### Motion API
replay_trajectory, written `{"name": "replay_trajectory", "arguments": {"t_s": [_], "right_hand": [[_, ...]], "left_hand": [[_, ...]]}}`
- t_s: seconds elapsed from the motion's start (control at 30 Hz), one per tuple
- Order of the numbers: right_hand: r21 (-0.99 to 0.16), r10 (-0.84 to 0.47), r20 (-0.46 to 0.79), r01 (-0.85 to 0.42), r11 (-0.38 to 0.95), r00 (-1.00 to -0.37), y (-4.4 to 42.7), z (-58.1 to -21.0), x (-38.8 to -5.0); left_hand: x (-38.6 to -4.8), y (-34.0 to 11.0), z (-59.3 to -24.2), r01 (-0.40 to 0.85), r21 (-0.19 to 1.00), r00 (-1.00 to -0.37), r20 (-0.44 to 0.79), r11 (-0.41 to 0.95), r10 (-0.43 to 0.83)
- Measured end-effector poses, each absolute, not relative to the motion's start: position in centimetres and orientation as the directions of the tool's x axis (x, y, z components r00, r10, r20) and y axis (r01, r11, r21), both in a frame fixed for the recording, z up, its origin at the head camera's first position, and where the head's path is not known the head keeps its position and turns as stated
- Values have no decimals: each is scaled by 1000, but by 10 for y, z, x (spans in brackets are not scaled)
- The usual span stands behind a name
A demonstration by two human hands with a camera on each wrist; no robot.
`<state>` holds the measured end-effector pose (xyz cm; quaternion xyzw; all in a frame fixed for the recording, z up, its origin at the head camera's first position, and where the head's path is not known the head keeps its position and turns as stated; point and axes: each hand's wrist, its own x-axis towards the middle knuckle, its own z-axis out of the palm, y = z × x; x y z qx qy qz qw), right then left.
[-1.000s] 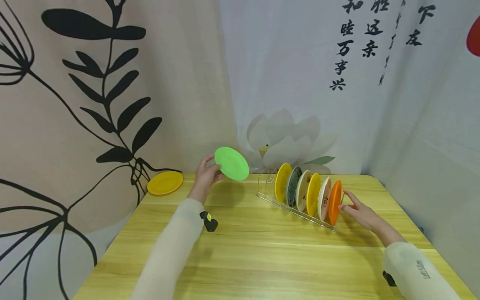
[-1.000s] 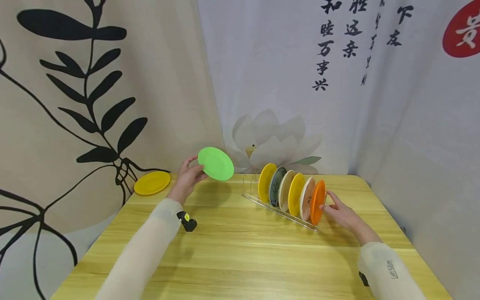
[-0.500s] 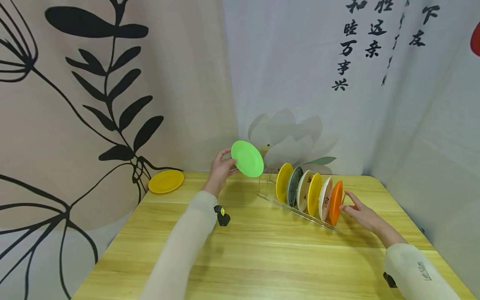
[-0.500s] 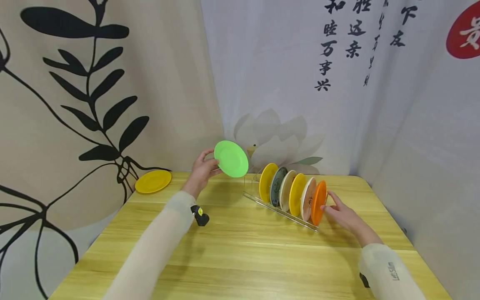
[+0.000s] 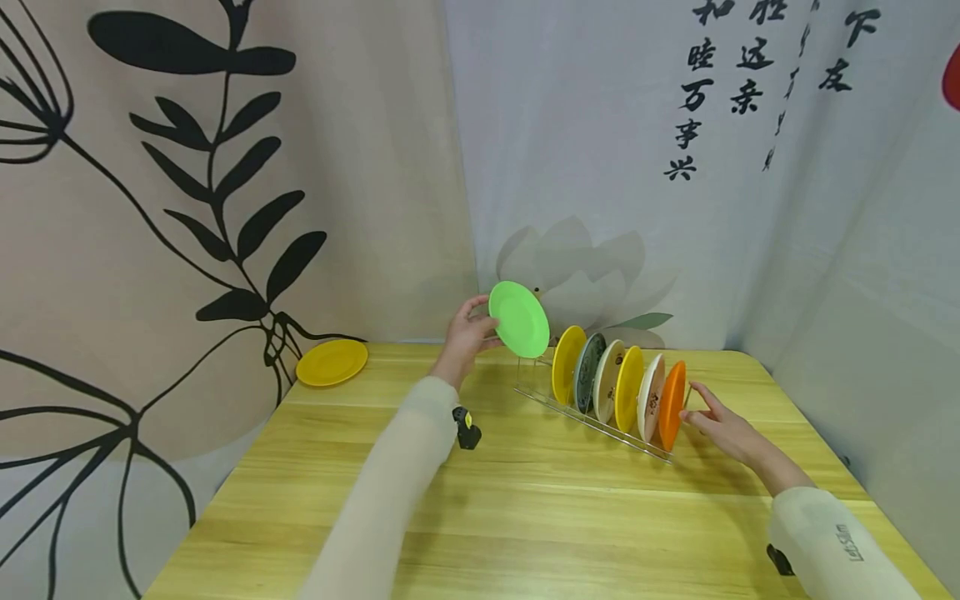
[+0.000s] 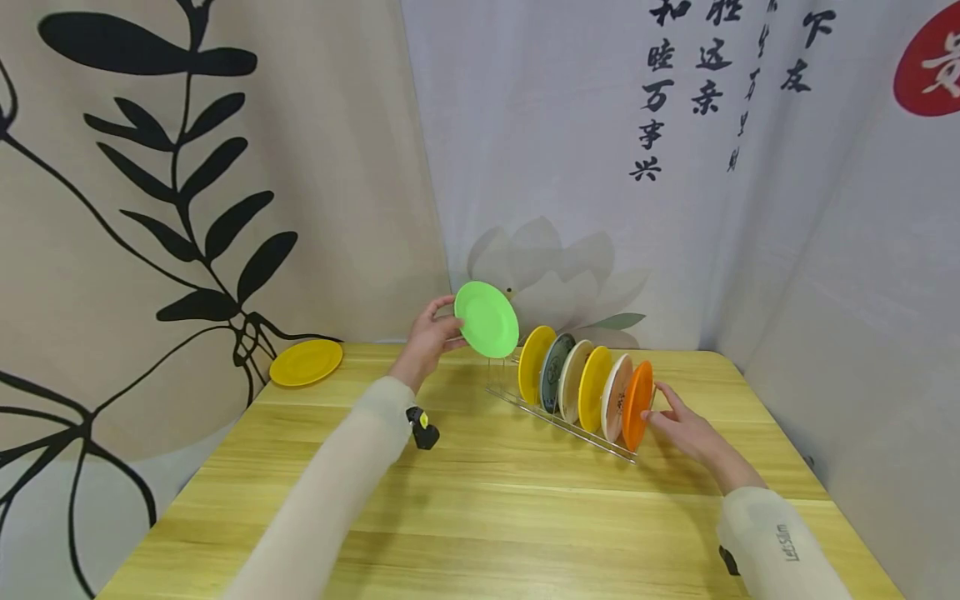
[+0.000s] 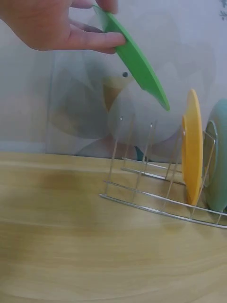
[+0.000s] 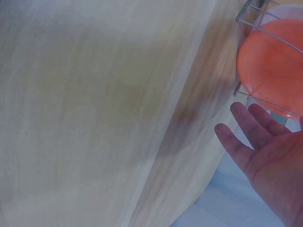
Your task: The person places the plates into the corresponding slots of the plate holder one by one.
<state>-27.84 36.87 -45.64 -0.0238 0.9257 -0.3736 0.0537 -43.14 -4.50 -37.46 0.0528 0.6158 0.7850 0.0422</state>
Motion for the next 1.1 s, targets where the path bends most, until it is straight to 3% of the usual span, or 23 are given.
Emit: {"name": "replay_trajectory", "arguments": {"t_s": [1.1], "right_hand": [[-685,-61,-94,20,728,-994,368,-455,-276]], "left_hand": [[-433,0,-401,38,992,-985,58,-121,163]]}}
